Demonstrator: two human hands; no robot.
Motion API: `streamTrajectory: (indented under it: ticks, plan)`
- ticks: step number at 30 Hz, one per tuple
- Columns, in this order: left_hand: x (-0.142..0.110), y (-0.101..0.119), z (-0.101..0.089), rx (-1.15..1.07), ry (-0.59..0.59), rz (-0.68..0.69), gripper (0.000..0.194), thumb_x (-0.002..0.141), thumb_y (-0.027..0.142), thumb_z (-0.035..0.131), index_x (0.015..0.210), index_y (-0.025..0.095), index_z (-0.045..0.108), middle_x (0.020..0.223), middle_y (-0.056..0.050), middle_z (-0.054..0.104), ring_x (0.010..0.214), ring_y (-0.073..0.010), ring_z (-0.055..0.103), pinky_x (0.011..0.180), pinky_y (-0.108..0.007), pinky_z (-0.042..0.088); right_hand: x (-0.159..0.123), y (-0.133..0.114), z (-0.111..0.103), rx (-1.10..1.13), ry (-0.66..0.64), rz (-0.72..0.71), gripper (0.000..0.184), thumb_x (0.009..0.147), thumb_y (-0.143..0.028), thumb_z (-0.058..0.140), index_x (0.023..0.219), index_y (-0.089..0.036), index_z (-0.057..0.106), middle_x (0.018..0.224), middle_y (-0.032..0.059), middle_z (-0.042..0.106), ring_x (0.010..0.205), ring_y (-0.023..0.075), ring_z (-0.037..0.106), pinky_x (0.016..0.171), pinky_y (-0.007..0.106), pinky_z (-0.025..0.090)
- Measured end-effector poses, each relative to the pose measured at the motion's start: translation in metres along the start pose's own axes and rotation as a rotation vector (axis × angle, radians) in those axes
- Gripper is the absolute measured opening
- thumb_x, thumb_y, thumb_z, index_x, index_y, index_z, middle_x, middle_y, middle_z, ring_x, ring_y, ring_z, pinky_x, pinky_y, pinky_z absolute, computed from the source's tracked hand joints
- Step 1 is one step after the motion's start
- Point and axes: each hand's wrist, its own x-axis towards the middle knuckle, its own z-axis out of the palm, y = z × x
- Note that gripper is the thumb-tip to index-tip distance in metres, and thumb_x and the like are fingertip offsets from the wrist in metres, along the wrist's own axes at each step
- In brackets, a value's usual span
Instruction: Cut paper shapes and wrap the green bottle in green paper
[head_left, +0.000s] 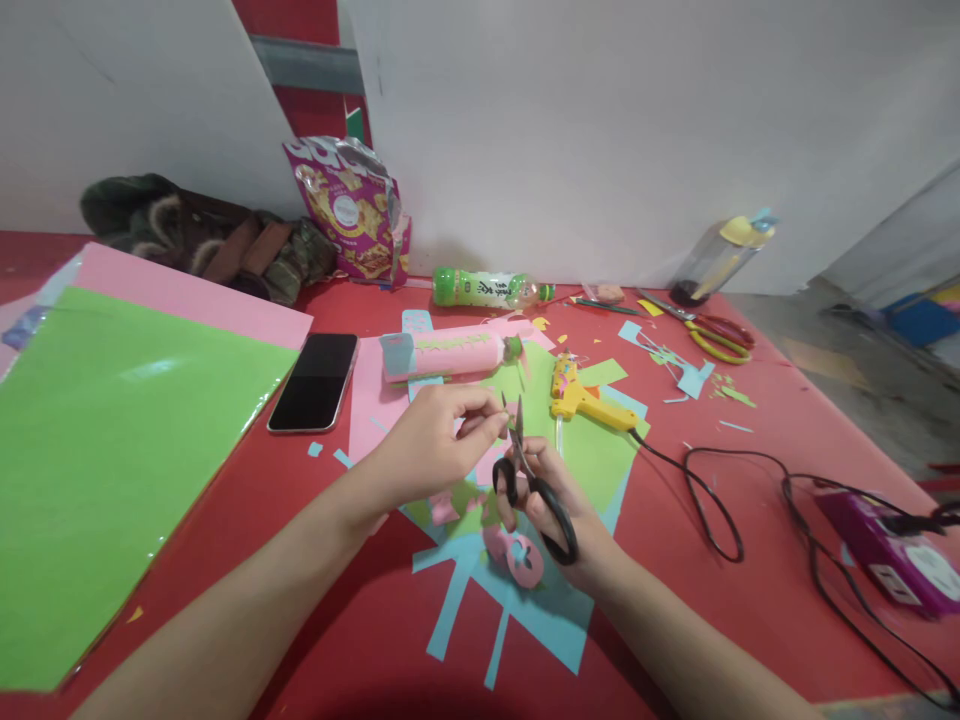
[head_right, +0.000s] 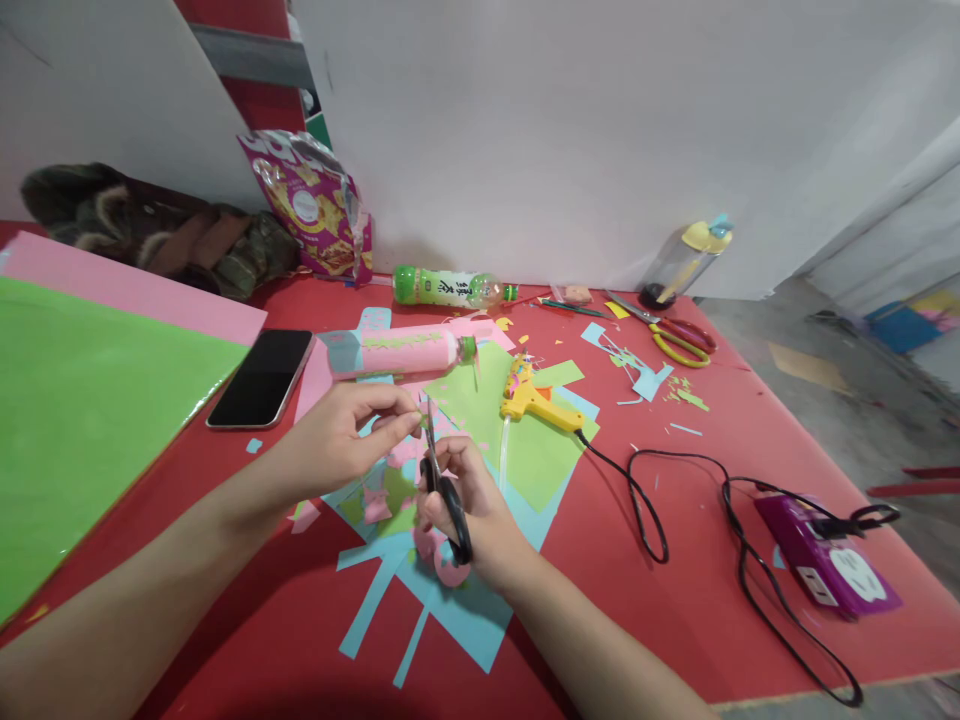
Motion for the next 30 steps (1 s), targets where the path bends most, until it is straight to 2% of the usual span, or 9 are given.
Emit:
streamTrajectory:
  ticks: [5, 12, 19, 30]
  plan:
    - [0.000, -0.001, -0.004, 0.031, -0.027, -0.026, 0.019, 0.076, 0.022, 0.042, 0.060, 0.014, 0.049, 0.054, 0.003, 0.041, 0.050, -0.0070, 0.035, 0.048, -0.019, 0.031, 0.001, 0.002, -0.001, -0.011, -0.037, -0.016, 0.037, 0.069, -0.050, 0.056, 0.087, -0.025, 0.036, 0.078, -0.0027, 0.036, 0.051, 0.0058, 0.039, 0.048, 0.023, 0.038]
    - [0.000, -0.002, -0.010, 0.117, -0.087, -0.027, 0.022, 0.075, 0.025, 0.043, 0.062, 0.013, 0.055, 0.052, 0.003, 0.039, 0.049, -0.0069, 0.033, 0.046, -0.019, 0.028, 0.000, 0.003, -0.003, -0.051, -0.084, -0.008, 0.038, 0.070, -0.051, 0.053, 0.088, -0.024, 0.034, 0.077, -0.0018, 0.039, 0.055, 0.0081, 0.044, 0.051, 0.025, 0.038]
    - [0.000, -0.001, -0.010, 0.128, -0.095, -0.029, 0.022, 0.075, 0.025, 0.042, 0.062, 0.013, 0.055, 0.052, 0.003, 0.040, 0.049, -0.0070, 0.034, 0.046, -0.019, 0.028, 0.000, 0.005, -0.004, -0.045, -0.087, -0.008, 0.039, 0.070, -0.052, 0.053, 0.089, -0.024, 0.035, 0.080, -0.0015, 0.039, 0.055, 0.0075, 0.045, 0.053, 0.025, 0.038]
    - [0.000, 0.000, -0.012, 0.127, -0.101, -0.047, 0.025, 0.075, 0.027, 0.042, 0.054, 0.014, 0.046, 0.049, 0.005, 0.030, 0.046, -0.0063, 0.028, 0.044, -0.019, 0.024, 0.000, 0.002, -0.002, -0.039, -0.089, 0.008, 0.038, 0.070, -0.050, 0.054, 0.087, -0.023, 0.033, 0.077, -0.0027, 0.039, 0.049, 0.0057, 0.042, 0.046, 0.023, 0.037]
